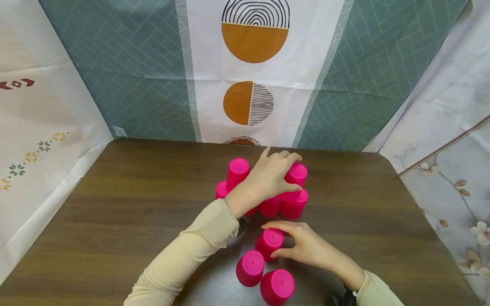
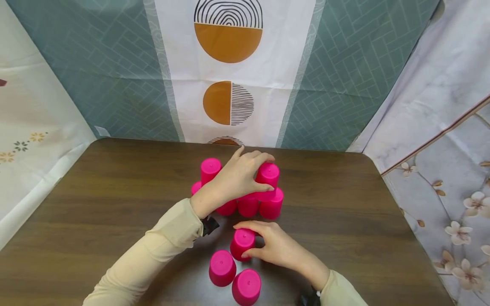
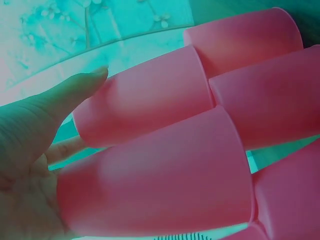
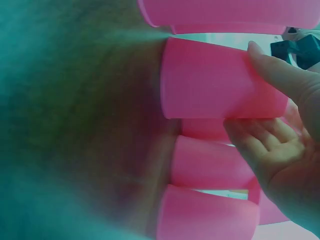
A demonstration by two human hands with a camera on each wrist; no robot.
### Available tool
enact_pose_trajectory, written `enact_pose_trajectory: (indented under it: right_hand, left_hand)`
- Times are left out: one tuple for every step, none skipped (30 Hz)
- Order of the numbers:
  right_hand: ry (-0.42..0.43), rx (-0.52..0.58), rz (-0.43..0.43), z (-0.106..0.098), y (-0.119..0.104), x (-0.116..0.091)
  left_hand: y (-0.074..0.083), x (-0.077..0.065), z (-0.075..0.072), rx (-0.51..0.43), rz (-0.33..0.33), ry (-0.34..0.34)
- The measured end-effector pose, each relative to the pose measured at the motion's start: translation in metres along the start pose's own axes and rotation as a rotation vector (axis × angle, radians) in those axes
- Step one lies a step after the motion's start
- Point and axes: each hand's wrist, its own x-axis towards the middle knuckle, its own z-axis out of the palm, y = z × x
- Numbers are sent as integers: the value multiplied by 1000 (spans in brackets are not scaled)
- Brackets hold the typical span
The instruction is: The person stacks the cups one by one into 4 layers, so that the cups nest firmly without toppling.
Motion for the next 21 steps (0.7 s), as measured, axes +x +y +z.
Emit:
enact_pose_trajectory:
  right_hand:
    - [-3,4,0,0,1,0]
    - [-5,5,-2,1,1,-1]
    - [-7,4,-5,1,2,-1]
    - [-6,-3,-11,2,3,-1]
    - [-5,-4,-16,2,4,-1]
    - [-2,-13,-23,2,5,-1]
    - [-2,-20,-26,3,6,-1]
    - [0,-27,-27,3,6,-1]
    - [-1,-33,-26,3,7,-1]
    - [-2,-35,-23,3,7,-1]
    - [-5,-32,-15,3,7,-2]
    - [-6,-32,-9,2,7,-2]
    - [-8,-26,-1,1,7,-3]
    - [-7,-26,3,0,6,-3]
    - [-7,-25,8,-1,5,-4]
    - [-6,-25,10,-3,4,-5]
    - [-4,-29,10,-5,3,-5]
    - [0,-35,7,-8,1,-6]
    - [2,-43,6,-10,-1,-7]
    - [4,-55,3,-13,-3,-8]
    - [6,-63,-4,-17,-5,-9]
  left_hand:
    - [-1,-2,-1,4,13,13]
    - [-1,-4,-2,8,33,34]
    - [-2,-6,-2,14,57,61]
    - [-3,-9,-4,16,82,92]
    - [-3,-13,-5,17,113,128]
    - [-4,-17,-7,13,142,170]
    - [-4,-22,-8,3,170,212]
    - [-5,-27,-8,-10,197,256]
    - [-5,-34,-9,-27,223,297]
    - [-6,-41,-9,-49,244,332]
    - [-7,-48,-9,-72,263,361]
    - [-8,-56,-8,-93,277,385]
    - [-9,-64,-8,-112,284,401]
    - [-11,-72,-8,-130,288,412]
    - [-14,-80,-8,-150,282,417]
    - [-17,-88,-7,-171,271,420]
    - [-20,-95,-7,-192,257,421]
    - [-23,-103,-6,-213,243,419]
    - [-26,-110,-5,-236,225,413]
    - [-29,-117,-4,-257,212,407]
    - [-31,-125,-2,-268,197,397]
